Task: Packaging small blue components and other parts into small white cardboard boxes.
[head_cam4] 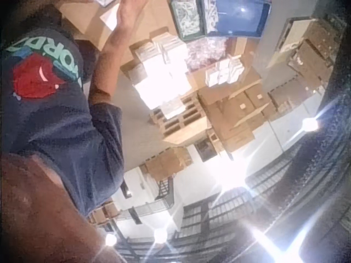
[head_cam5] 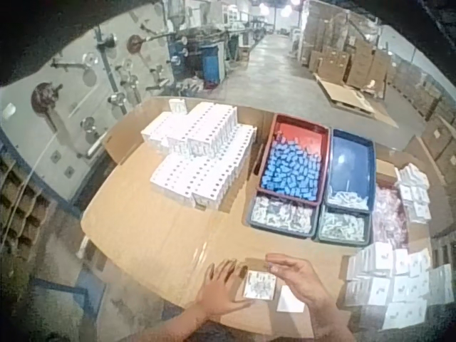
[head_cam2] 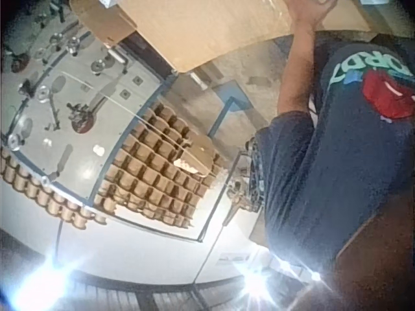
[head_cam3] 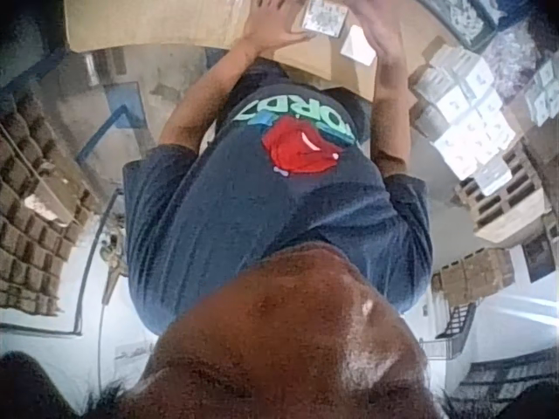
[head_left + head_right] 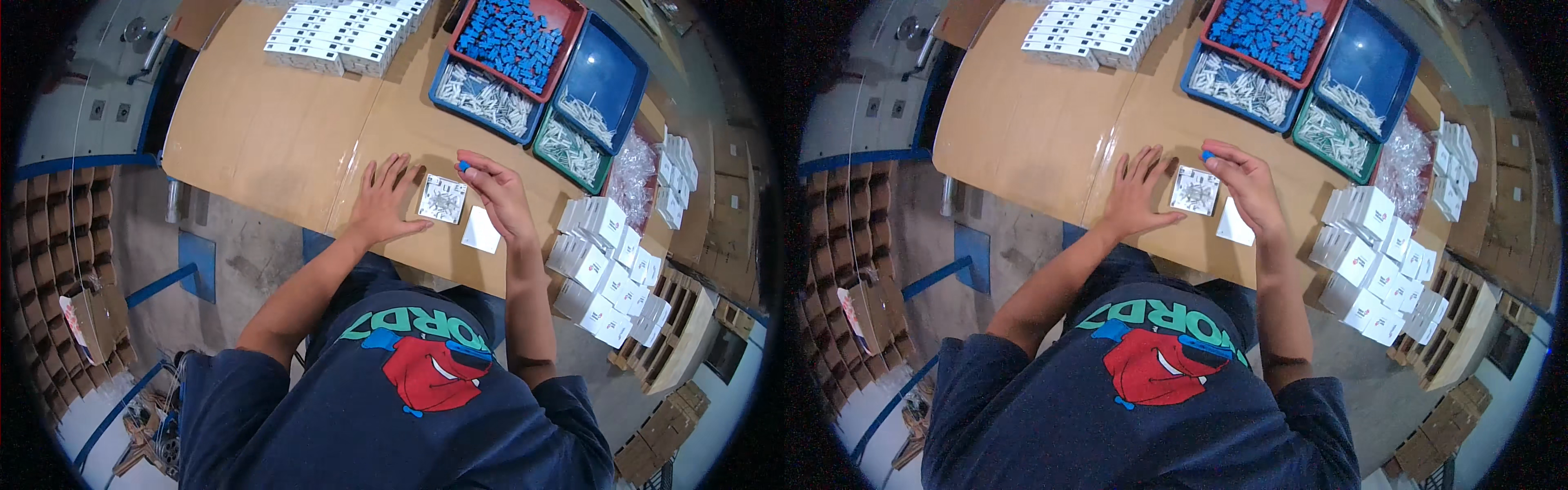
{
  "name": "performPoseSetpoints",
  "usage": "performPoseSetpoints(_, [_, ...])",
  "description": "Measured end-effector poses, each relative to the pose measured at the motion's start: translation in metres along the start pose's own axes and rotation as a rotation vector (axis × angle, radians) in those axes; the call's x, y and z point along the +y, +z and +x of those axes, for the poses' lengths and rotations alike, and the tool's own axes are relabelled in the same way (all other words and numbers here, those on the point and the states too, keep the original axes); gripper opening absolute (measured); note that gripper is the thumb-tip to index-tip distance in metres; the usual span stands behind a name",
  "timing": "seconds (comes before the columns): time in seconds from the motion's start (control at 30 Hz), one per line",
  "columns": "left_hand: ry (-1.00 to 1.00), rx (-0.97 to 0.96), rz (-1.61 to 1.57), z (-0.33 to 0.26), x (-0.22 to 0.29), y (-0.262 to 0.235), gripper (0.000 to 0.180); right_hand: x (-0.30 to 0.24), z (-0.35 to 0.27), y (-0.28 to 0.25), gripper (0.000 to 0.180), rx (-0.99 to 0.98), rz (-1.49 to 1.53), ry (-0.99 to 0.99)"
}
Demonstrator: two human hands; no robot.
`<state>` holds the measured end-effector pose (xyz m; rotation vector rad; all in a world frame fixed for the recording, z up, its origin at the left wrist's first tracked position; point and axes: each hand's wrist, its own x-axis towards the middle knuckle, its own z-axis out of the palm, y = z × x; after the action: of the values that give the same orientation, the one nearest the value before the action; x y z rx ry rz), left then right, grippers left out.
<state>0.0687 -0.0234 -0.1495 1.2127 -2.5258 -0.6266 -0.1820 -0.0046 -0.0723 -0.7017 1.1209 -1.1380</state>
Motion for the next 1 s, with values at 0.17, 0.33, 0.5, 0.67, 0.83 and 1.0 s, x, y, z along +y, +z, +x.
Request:
performPoseSetpoints(0.17, [-0.028, -0.031, -0.001, 0.003, 0.005, -0.003, 0.113, 0.044, -0.002, -0.004, 0.034, 0.08, -0.224, -0.095])
performPoseSetpoints(0.33, [-0.042, -0.035, 0.015, 0.003, 0.007, -0.006, 0.11, 0.056, -0.004, 0.012, 0.036, 0.12, -0.775, -0.269])
performPoseSetpoints(0.5, [-0.039, -0.033, 0.013, 0.004, 0.007, -0.002, 0.1, 0.068, 0.0, 0.011, 0.034, 0.132, -0.989, -0.414])
performPoseSetpoints(0.67, [-0.035, -0.016, 0.026, 0.003, 0.004, 0.001, 0.094, 0.071, 0.003, 0.012, 0.035, 0.096, -1.132, -0.51])
performPoseSetpoints(0.83, [-0.029, -0.017, 0.029, 0.003, 0.004, 0.001, 0.093, 0.071, 0.003, 0.012, 0.034, 0.08, -1.151, -0.486])
performPoseSetpoints(1.0, [-0.025, -0.022, 0.058, 0.003, 0.003, 0.001, 0.092, 0.074, 0.004, 0.011, 0.034, 0.059, -1.161, -0.455])
